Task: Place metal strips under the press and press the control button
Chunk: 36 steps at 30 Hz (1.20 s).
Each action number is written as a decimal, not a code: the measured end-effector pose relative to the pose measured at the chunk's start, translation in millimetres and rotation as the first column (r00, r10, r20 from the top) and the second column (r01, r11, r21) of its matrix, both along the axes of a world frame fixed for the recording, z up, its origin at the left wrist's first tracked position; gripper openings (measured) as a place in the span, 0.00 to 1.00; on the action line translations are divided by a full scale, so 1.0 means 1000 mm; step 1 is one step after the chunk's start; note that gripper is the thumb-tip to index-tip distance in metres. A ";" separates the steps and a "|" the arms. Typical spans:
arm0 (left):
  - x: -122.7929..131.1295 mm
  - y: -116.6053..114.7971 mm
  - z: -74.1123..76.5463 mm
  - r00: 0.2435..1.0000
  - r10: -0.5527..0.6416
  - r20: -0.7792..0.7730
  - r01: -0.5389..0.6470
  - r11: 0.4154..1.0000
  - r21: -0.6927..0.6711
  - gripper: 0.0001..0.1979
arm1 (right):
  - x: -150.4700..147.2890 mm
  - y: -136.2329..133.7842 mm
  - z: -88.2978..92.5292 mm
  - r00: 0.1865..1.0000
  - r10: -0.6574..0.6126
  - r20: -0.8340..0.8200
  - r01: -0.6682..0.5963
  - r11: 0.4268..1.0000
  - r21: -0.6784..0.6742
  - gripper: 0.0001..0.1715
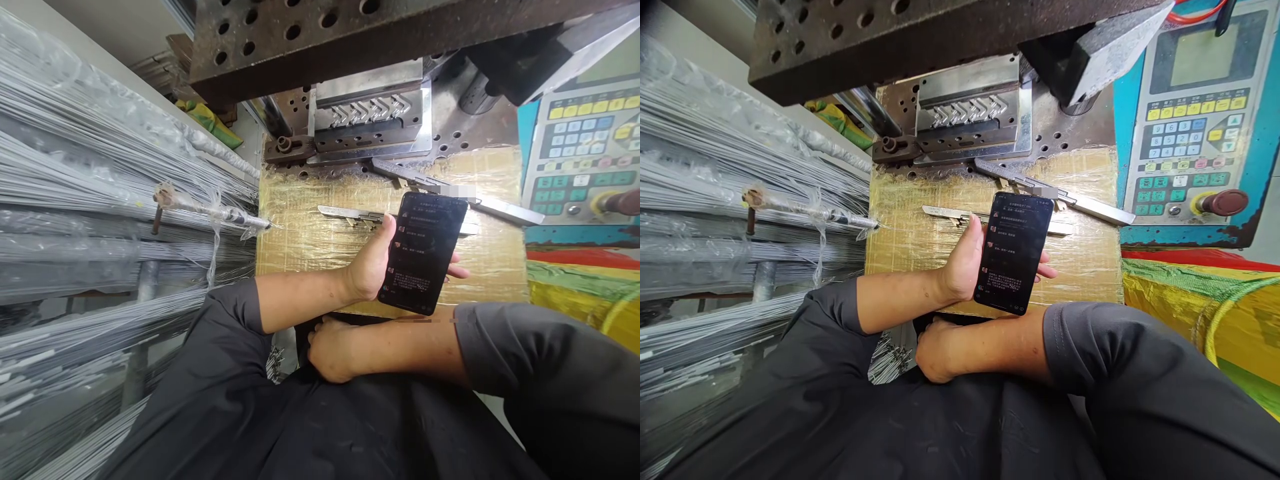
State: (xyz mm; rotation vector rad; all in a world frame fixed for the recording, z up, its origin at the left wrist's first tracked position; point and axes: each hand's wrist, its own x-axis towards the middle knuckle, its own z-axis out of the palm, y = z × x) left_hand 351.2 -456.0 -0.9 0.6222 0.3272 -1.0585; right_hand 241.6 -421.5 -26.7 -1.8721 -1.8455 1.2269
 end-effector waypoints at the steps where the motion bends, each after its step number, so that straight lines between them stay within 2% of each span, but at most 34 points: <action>1: 0.000 0.000 -0.001 1.000 -0.002 0.006 0.002 1.000 -0.007 0.56 | 0.001 -0.001 0.001 1.000 0.006 -0.003 -0.006 1.000 -0.005 0.28; 9: 0.000 -0.001 0.000 1.000 -0.007 -0.016 0.008 0.999 0.042 0.56 | 0.001 -0.003 0.002 1.000 0.008 0.013 -0.008 1.000 -0.022 0.29; 14: 0.000 0.000 0.000 0.999 -0.016 0.030 0.015 1.000 0.024 0.56 | 0.002 -0.005 0.004 0.999 0.031 0.024 -0.031 1.000 -0.006 0.30; 18: 0.000 0.000 -0.002 1.000 -0.014 0.007 0.013 1.000 0.025 0.57 | 0.003 -0.005 0.006 0.998 0.042 0.042 -0.040 0.999 -0.026 0.31; 25: -0.001 -0.002 -0.010 0.999 0.013 0.039 -0.011 0.998 -0.060 0.56 | -0.005 0.004 -0.005 0.998 0.050 0.038 -0.050 0.999 -0.012 0.32; 28: -0.001 -0.002 -0.014 0.999 0.011 0.033 -0.008 0.995 -0.097 0.56 | -0.008 0.006 -0.008 0.998 0.024 0.056 -0.025 1.000 0.017 0.30; 33: -0.002 -0.001 -0.015 1.000 -0.013 0.027 0.016 0.994 -0.112 0.57 | -0.009 0.006 -0.006 0.999 -0.034 0.040 0.033 0.999 0.024 0.29; 36: -0.002 0.000 -0.013 1.000 -0.005 0.027 0.007 0.996 -0.087 0.57 | -0.005 0.005 -0.002 0.999 0.006 0.035 -0.006 1.000 0.003 0.31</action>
